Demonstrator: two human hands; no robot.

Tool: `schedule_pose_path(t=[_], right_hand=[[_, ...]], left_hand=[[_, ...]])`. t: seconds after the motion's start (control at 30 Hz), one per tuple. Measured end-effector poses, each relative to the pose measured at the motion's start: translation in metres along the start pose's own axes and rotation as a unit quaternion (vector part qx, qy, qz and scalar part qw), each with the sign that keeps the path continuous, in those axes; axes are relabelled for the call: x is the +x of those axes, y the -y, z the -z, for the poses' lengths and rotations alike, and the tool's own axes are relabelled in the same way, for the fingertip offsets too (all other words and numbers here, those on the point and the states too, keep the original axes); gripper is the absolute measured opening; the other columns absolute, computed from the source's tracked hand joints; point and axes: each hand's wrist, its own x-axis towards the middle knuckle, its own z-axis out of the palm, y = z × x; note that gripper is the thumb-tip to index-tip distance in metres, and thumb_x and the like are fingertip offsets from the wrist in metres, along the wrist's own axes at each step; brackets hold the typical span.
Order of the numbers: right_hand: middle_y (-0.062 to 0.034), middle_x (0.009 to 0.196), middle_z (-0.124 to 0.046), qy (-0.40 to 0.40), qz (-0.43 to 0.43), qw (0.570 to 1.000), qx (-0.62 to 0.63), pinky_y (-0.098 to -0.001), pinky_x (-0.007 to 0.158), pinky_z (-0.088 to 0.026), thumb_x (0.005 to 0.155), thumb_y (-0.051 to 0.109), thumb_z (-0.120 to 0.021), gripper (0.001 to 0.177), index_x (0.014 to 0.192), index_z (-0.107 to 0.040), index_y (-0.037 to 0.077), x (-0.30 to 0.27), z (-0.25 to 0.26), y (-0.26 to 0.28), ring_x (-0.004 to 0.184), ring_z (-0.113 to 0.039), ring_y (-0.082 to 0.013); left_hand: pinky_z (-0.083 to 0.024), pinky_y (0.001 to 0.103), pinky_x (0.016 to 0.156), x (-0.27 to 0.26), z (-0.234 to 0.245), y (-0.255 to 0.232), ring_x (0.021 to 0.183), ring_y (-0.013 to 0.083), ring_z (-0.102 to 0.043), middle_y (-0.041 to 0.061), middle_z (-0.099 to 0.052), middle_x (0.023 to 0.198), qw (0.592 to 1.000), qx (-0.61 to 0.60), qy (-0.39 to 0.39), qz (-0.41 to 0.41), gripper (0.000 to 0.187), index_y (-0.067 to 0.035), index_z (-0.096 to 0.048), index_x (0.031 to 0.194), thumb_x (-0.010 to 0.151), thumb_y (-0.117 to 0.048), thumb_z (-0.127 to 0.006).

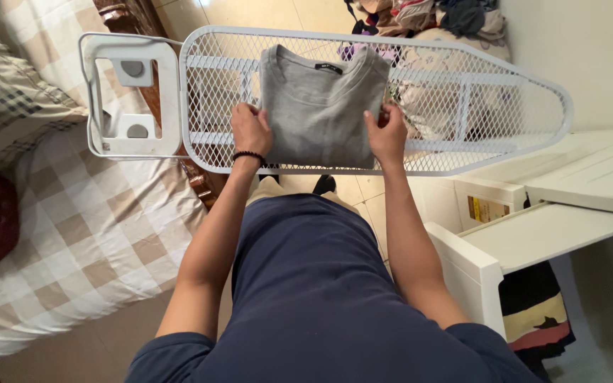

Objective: The person folds a gray shirt on an ironing board, places it into a white drawer, and then begins folding a black hoodie on the same board.

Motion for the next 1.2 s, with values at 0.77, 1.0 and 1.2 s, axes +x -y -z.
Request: schedule_pose_path(t=[0.77, 1.0, 1.2], right_hand=[[-0.0070, 0.113, -0.074, 0.092, -0.011, 0.947, 0.308, -0.0277, 0.093, -0.053, 0.108, 0.020, -0.057, 0.027, 0.125, -0.064, 0.000, 0.091, -0.026, -0.009, 0.099, -0.065, -0.0123], [-0.0071, 0.113, -0.071, 0.130, -0.041, 0.921, 0.366, -0.0296, 0.093, -0.053, 0.105, 0.013, -0.064, 0.028, 0.128, -0.060, -0.002, 0.105, -0.028, -0.020, 0.099, -0.065, -0.0125], [-0.0099, 0.114, -0.072, 0.149, -0.053, 0.901, 0.405, -0.0341, 0.099, -0.054, 0.110, 0.010, -0.062, 0.024, 0.128, -0.058, -0.005, 0.116, -0.029, -0.035, 0.101, -0.067, -0.0168]], left_hand=[[-0.057, 0.034, 0.092, 0.092, -0.026, -0.004, 0.105, 0.0176, -0.067, 0.009, -0.071, 0.118, 0.880, -0.452, 0.142, 0.031, 0.036, -0.002, -0.058, 0.129, 0.102, -0.024, -0.066], [-0.057, 0.036, 0.087, 0.100, -0.014, -0.004, 0.099, 0.0163, -0.067, 0.008, -0.071, 0.111, 0.847, -0.416, 0.262, 0.201, 0.037, -0.002, -0.066, 0.119, 0.100, -0.034, -0.070], [-0.061, 0.044, 0.091, 0.105, -0.026, 0.014, 0.099, 0.0261, -0.073, 0.013, -0.076, 0.108, 0.714, -0.573, 0.307, 0.261, 0.044, 0.001, -0.065, 0.116, 0.097, -0.038, -0.069]])
